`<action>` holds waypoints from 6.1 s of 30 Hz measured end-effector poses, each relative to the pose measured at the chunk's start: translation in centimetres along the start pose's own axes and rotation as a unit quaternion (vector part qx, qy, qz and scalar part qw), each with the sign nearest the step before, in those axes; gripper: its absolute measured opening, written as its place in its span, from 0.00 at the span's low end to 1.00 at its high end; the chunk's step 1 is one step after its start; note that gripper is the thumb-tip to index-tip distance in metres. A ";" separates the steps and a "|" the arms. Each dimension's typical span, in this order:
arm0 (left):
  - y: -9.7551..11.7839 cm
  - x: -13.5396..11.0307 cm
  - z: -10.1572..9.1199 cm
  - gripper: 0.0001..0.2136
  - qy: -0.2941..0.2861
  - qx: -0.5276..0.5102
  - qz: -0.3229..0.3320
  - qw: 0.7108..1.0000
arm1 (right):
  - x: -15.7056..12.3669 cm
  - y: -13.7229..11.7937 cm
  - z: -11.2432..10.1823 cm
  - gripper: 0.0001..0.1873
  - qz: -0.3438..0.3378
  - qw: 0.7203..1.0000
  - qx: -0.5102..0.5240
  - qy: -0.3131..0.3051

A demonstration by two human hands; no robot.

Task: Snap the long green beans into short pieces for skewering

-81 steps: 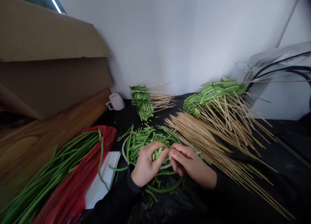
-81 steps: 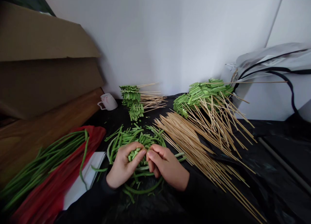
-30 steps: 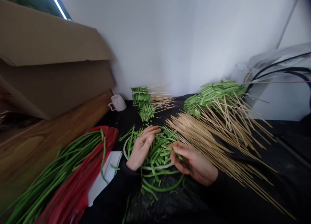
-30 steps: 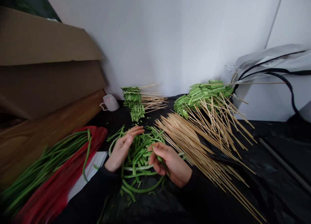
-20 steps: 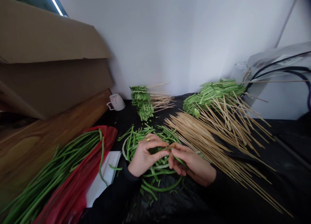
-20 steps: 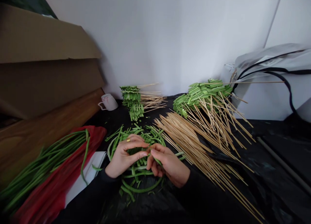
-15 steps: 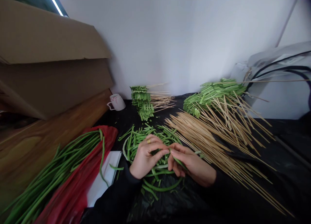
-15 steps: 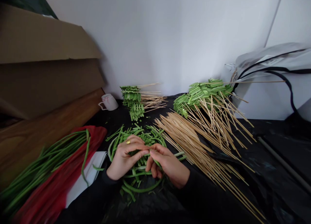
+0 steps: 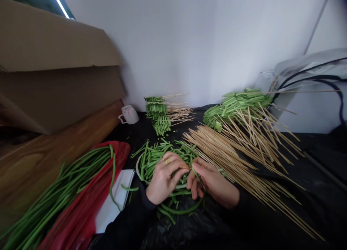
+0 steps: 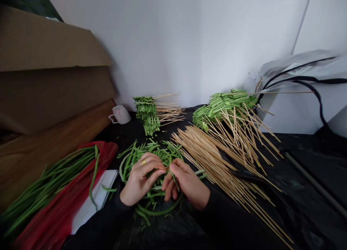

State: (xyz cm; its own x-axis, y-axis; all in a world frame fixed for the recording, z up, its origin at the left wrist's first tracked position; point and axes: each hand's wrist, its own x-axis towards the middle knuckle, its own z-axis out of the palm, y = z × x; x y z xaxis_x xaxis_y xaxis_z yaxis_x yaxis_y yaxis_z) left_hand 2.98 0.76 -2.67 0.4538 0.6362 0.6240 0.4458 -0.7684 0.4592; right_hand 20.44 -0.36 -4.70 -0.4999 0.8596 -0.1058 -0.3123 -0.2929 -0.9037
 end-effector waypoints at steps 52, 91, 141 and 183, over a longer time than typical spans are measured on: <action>-0.5 -0.2 -0.3 0.10 -0.021 0.147 0.073 0.986 | -1.2 0.4 -0.2 0.07 -0.327 0.483 -0.795 0.169; -0.8 0.1 0.0 0.06 0.104 -0.216 -0.211 0.948 | -0.6 0.4 -0.4 0.14 -0.174 0.883 -0.431 0.058; -6.0 0.1 -2.1 0.12 0.197 -0.071 -0.342 0.916 | -0.2 0.4 -2.1 0.13 -0.268 0.718 -0.615 0.188; 3.0 -14.1 -3.9 0.12 0.193 0.319 -0.331 0.867 | -6.5 4.2 1.4 0.14 -0.464 0.646 -0.606 0.027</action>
State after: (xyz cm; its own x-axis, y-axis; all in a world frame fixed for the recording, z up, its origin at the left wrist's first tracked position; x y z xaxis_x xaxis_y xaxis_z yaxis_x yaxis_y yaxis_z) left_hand -5.07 -10.79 -7.67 -0.3022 0.7572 0.5790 0.9014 0.0295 0.4319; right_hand 21.24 -7.76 -7.18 -0.5125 0.4533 0.7293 0.4210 0.8729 -0.2467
